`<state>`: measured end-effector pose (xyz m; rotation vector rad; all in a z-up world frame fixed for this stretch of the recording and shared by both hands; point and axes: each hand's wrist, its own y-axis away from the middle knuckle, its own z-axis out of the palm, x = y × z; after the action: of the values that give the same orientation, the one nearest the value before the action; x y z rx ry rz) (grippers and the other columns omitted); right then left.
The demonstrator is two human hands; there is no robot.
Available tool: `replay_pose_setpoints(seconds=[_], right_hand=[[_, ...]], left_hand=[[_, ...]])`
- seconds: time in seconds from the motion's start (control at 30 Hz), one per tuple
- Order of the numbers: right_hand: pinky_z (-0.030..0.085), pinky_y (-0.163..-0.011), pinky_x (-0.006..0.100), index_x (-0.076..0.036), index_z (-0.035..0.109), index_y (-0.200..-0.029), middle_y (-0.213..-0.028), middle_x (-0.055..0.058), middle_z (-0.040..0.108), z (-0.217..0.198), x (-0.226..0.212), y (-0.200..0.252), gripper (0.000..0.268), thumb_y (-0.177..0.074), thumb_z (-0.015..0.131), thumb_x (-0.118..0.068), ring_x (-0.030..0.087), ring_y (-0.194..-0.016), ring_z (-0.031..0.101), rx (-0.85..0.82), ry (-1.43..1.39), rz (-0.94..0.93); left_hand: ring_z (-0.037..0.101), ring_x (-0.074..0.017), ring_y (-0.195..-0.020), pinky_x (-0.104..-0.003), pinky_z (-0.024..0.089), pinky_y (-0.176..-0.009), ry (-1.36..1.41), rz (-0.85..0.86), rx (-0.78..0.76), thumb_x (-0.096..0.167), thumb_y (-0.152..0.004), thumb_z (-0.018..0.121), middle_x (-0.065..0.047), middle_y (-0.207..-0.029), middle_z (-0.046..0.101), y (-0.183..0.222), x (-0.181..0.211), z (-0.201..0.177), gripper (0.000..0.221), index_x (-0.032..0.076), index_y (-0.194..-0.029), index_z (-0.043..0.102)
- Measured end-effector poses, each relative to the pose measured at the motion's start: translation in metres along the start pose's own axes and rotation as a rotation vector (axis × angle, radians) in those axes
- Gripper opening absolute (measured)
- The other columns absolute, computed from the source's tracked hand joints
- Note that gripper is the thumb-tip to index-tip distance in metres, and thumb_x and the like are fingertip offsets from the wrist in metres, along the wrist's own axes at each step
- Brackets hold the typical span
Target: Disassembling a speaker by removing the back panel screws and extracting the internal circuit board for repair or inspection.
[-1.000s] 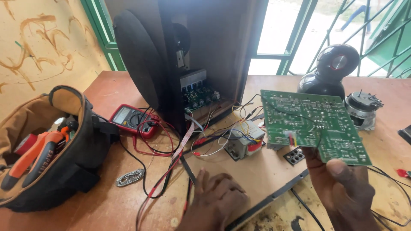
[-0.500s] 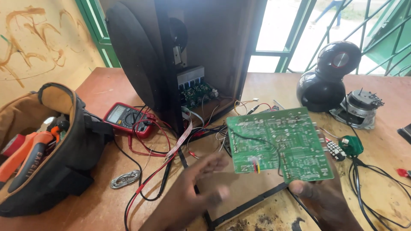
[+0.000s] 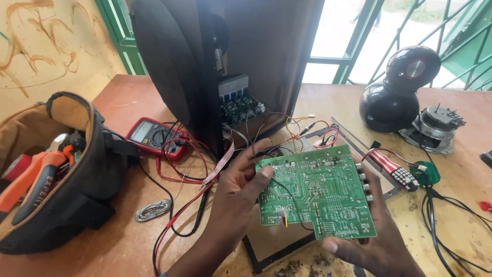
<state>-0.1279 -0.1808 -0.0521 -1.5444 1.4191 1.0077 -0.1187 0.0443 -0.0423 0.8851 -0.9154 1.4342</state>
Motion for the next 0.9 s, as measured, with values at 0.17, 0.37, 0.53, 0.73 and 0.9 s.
replay_pose_setpoints(seconds=[0.17,0.37,0.53,0.73,0.9], right_hand=[[0.063,-0.099,0.060,-0.030,0.039,-0.165,-0.119,0.023,0.078,-0.008,-0.017,0.010,0.123,-0.046,0.072,-0.027,0.046,-0.102,0.083,-0.055,-0.348,0.208],[0.034,-0.093,0.043,-0.020,0.048,-0.156,-0.111,0.026,0.050,0.002,-0.040,0.009,0.060,-0.099,0.045,-0.003,0.039,-0.097,0.047,0.168,-0.543,0.498],[0.038,-0.095,0.053,0.001,0.046,-0.140,-0.122,0.033,0.054,0.003,-0.040,0.016,0.044,-0.097,0.036,0.003,0.049,-0.106,0.052,0.262,-0.702,0.406],[0.051,-0.116,0.067,0.004,0.019,-0.155,-0.156,0.033,0.044,-0.011,0.015,0.024,0.075,-0.129,0.088,0.017,0.057,-0.137,0.044,-0.296,-1.402,-0.493],[0.045,-0.103,0.037,-0.029,0.041,-0.147,-0.141,-0.005,0.054,-0.009,0.058,0.020,0.046,-0.102,0.043,-0.036,0.017,-0.126,0.054,0.409,-0.987,0.459]], left_hand=[[0.065,-0.0093,-0.101,-0.026,0.050,-0.092,-0.214,0.123,-0.048,0.016,-0.094,0.060,-0.006,-0.117,0.077,0.001,0.003,-0.006,0.054,0.012,-0.148,0.059],[0.071,-0.0126,-0.112,-0.027,0.054,-0.097,-0.340,0.147,0.014,0.018,-0.092,0.060,-0.003,-0.125,0.078,-0.007,-0.011,-0.008,0.031,0.013,-0.120,0.072],[0.074,-0.0142,-0.109,-0.034,0.069,-0.070,-0.298,0.089,0.221,0.020,-0.088,0.064,-0.003,-0.130,0.076,-0.008,-0.001,-0.018,0.022,0.011,-0.102,0.079],[0.062,-0.0155,-0.064,-0.026,0.045,-0.042,-0.109,0.137,0.289,0.008,-0.099,0.060,-0.012,-0.086,0.071,-0.010,0.003,-0.039,0.014,0.001,-0.103,0.071],[0.072,-0.0259,-0.066,-0.031,0.052,-0.046,0.015,0.214,0.387,0.006,-0.103,0.055,-0.018,-0.089,0.073,-0.020,0.018,-0.050,0.013,0.000,-0.107,0.066]])
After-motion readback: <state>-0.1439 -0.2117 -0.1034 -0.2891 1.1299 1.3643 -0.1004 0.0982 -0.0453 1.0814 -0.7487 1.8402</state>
